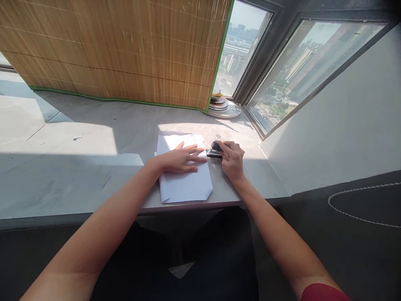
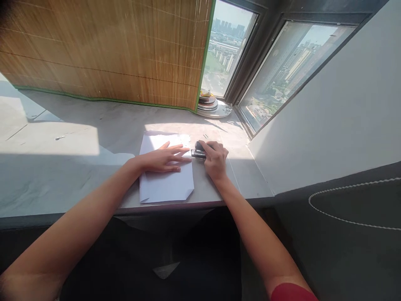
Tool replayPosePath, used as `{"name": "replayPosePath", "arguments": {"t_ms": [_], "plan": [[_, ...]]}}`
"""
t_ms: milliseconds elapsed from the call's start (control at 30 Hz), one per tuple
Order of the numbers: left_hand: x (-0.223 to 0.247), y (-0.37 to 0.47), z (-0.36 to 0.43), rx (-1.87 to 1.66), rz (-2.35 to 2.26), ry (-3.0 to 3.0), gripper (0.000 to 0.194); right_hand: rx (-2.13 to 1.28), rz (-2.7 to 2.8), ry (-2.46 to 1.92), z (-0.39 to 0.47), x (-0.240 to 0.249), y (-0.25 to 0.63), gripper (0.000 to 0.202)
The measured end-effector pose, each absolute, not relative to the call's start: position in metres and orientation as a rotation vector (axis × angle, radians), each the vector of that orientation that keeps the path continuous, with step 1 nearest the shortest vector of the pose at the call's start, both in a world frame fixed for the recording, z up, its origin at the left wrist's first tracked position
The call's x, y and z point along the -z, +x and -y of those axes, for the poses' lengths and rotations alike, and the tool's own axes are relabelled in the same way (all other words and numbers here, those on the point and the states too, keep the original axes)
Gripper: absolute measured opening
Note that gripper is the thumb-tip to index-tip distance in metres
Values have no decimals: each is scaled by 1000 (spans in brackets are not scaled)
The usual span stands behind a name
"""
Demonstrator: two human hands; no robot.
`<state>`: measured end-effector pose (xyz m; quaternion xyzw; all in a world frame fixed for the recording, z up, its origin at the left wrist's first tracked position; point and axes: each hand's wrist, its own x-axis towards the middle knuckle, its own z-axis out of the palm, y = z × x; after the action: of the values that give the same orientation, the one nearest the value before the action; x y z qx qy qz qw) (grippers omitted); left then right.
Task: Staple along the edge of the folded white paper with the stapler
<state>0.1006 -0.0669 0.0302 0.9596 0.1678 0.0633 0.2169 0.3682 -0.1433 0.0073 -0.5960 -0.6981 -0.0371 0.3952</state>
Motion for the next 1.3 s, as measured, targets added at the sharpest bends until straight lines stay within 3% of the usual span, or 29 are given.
{"name": "replayPosePath", "arguments": {"t_ms": [300,533,733,933,1100,1300], "plan": [[-34,102,69,-195,-502,2674,63,244,1616,-1508,129,6,380,44],[-32,108,77,-285,-571,2743,64,170,1578,-1652,128,5,377,46],[-34,100,75,-711,-951,2743,30,93,1555,-1734,133,-4,372,46],[-29,80,64,-964,-1529,2501,24,22,1464,-1714,131,-3,372,43],[-29,51,60,-790,-1941,2323,32,-52,1446,-1747,128,-2,375,31],[-28,-9,79,-347,-2232,2008,57,-43,1467,-1768,130,-4,374,31]]}}
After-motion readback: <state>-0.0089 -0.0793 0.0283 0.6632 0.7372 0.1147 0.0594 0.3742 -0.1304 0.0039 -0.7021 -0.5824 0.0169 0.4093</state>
